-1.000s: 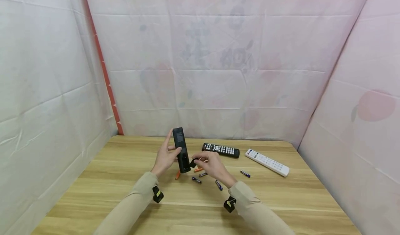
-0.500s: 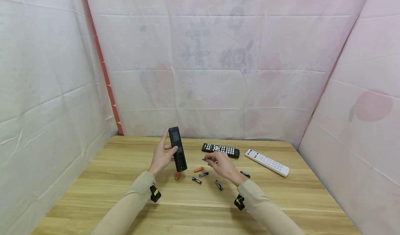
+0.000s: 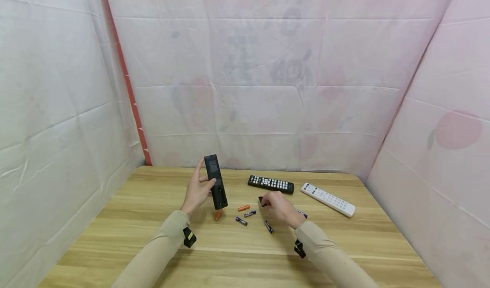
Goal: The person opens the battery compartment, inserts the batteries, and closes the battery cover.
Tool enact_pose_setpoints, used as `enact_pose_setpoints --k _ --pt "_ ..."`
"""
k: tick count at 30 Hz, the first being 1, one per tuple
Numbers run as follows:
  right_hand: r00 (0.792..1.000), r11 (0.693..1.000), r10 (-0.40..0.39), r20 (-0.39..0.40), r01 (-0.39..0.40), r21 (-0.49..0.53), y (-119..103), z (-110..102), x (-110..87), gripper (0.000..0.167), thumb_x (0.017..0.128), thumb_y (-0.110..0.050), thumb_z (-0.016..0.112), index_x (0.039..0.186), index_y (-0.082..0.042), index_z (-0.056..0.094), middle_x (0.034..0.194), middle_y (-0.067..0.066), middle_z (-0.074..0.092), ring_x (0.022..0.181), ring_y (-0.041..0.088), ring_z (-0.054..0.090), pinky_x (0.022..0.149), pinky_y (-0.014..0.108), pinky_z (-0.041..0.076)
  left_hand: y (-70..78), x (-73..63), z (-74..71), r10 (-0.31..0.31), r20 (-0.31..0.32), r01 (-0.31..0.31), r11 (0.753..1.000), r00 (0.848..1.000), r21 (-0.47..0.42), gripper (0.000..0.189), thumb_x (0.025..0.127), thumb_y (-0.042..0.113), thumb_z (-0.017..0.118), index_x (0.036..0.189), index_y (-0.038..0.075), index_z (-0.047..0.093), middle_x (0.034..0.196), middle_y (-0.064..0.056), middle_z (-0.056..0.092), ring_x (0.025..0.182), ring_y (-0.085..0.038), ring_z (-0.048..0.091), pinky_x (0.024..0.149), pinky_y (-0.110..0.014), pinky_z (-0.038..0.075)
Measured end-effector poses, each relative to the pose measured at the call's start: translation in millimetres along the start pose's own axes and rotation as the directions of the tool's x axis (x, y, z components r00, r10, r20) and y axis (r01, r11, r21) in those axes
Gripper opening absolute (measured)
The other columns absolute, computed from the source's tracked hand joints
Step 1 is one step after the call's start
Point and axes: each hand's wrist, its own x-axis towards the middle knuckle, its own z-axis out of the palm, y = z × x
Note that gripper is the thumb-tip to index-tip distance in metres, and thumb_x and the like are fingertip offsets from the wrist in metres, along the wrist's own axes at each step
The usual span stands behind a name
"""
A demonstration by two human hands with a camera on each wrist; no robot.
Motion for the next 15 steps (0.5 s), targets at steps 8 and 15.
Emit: enact_pose_setpoints --k 8,15 --pt "0.998 0.992 0.037 0.045 -0.031 -0.119 8.0 2.4 -4.6 0.026 0.074 0.017 0.060 0.073 -0.006 0.072 0.077 0.003 0.068 0.066 0.010 0.052 0.055 0.024 0.047 -1.5 0.2 0.6 0.012 -0.009 -0.012 1.000 1.000 -0.003 0.080 0.094 0.007 0.065 0.154 0.035 0.021 0.112 -0.026 0.064 0.077 -0.029 0.073 0.065 -0.053 0.061" --pt "0.993 0.983 0.099 0.057 -0.089 -0.163 8.4 4.6 -5.7 0.019 0.077 0.011 0.070 0.078 -0.008 0.074 0.084 0.003 0.070 0.075 0.014 0.062 0.066 0.034 0.057 -0.8 -1.6 0.6 0.014 -0.001 -0.014 1.000 1.000 0.002 0.079 0.094 0.007 0.065 0.154 0.037 0.022 0.116 -0.026 0.064 0.078 -0.031 0.073 0.067 -0.055 0.060"
